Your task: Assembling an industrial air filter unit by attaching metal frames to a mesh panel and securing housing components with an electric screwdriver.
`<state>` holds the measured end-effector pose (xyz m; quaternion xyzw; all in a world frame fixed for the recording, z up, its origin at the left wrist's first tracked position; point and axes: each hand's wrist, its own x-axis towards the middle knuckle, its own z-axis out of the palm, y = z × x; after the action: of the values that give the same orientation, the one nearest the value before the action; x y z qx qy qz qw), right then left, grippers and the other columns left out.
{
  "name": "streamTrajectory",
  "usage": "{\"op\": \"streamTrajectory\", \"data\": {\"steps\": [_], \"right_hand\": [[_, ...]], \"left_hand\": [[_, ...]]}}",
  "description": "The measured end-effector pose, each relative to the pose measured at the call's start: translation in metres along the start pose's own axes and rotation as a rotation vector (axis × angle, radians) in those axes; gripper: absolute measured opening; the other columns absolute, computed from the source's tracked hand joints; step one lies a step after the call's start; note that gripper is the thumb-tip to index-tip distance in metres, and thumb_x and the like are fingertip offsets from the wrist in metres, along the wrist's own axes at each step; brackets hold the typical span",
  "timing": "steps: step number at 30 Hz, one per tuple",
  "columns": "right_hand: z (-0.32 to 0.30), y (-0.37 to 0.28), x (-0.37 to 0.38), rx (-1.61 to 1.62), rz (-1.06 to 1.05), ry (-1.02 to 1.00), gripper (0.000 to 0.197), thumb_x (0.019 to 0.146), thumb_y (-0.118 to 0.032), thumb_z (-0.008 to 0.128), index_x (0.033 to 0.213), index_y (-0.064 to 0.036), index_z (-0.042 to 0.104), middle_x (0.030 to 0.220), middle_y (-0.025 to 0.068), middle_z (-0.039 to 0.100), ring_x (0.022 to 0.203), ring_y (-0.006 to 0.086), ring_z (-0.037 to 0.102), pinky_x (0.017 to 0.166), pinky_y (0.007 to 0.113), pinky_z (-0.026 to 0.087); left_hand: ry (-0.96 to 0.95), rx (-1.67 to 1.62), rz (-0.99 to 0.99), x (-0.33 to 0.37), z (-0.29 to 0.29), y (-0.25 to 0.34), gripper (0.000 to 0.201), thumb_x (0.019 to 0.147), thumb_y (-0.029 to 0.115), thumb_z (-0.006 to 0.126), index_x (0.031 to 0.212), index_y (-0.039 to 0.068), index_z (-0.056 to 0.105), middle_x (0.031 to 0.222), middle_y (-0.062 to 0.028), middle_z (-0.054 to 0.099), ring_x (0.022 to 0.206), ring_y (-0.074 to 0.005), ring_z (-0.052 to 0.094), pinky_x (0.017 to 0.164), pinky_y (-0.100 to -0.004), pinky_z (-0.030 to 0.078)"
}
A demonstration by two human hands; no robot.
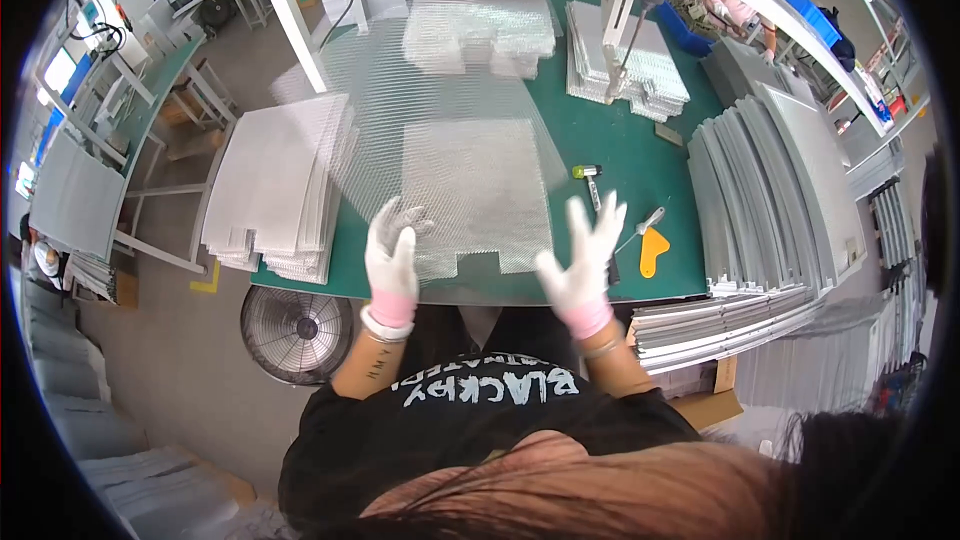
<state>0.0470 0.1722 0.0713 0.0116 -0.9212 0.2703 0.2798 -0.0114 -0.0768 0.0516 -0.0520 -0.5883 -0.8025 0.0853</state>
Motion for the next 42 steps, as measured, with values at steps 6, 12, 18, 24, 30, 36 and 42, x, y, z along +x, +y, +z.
{"op": "streamTrajectory", "data": {"steps": [6,12,18,24,30,36,42], "right_hand": [[0.002,0.035,0.016,0.188,0.292,-0.272,0.084,0.08,-0.02,0.075,0.151,-0.0048,0.034,0.087,0.0102,0.063,0.069,0.0222,0.061,0.066,0.034,0.051],[0.038,0.048,0.013,0.146,0.258,-0.199,0.083,0.078,-0.017,0.075,0.151,-0.0042,0.036,0.079,0.0072,0.055,0.067,0.0187,0.055,0.066,0.031,0.049],[0.061,0.063,0.009,0.053,0.307,-0.272,0.077,0.081,-0.024,0.074,0.148,-0.0089,0.039,0.093,0.0128,0.061,0.081,0.0295,0.063,0.075,0.038,0.052],[0.075,0.076,-0.002,-0.027,0.219,-0.283,0.058,0.085,-0.028,0.07,0.136,-0.0079,0.051,0.094,0.0121,0.061,0.082,0.0293,0.062,0.074,0.039,0.052],[0.071,0.082,0.004,-0.054,0.217,-0.349,0.049,0.088,-0.031,0.067,0.129,-0.0081,0.057,0.1,0.0146,0.062,0.092,0.0331,0.064,0.079,0.041,0.053],[0.042,0.105,0.063,-0.154,0.044,-0.496,0.033,0.087,-0.035,0.062,0.108,-0.0106,0.067,0.096,0.018,0.065,0.091,0.0372,0.064,0.081,0.045,0.053],[0.028,0.344,0.181,-0.468,0.572,-0.19,0.056,0.085,-0.009,0.05,0.141,-0.0062,0.045,0.153,0.0214,0.034,0.128,0.0398,0.051,0.106,0.046,0.044]], "left_hand": [[-0.018,0.483,-0.042,0.014,-0.025,-0.022,0.076,0.085,0.009,0.069,0.15,-0.002,0.031,0.121,-0.0181,0.06,0.096,-0.0198,0.065,0.087,-0.0303,0.052],[-0.131,1.2,0.225,0.023,-0.027,-0.043,0.078,0.074,0.03,0.082,0.138,-0.001,0.048,0.117,-0.0231,0.06,0.104,-0.0363,0.061,0.09,-0.0434,0.05],[-0.227,1.404,0.019,0.034,-0.021,-0.054,0.077,0.077,0.039,0.078,0.138,0.002,0.049,0.118,-0.0225,0.06,0.108,-0.0372,0.06,0.092,-0.0427,0.05],[-0.221,1.373,0.065,0.036,-0.032,-0.066,0.077,0.078,0.042,0.075,0.139,0.003,0.05,0.118,-0.0223,0.06,0.109,-0.0371,0.059,0.093,-0.0445,0.049],[-0.245,1.35,0.018,0.041,-0.026,-0.063,0.077,0.076,0.04,0.078,0.139,0.005,0.05,0.119,-0.0229,0.059,0.109,-0.0374,0.059,0.093,-0.0436,0.05],[-0.248,1.473,-0.172,0.051,-0.015,-0.035,0.086,0.071,0.044,0.081,0.144,0.015,0.047,0.132,-0.0234,0.051,0.123,-0.0389,0.05,0.101,-0.0461,0.045],[-0.59,1.472,0.049,0.073,-0.036,-0.062,0.074,0.072,0.047,0.079,0.138,0.021,0.057,0.154,-0.0181,0.035,0.146,-0.0443,0.02,0.12,-0.0558,0.007]]}}
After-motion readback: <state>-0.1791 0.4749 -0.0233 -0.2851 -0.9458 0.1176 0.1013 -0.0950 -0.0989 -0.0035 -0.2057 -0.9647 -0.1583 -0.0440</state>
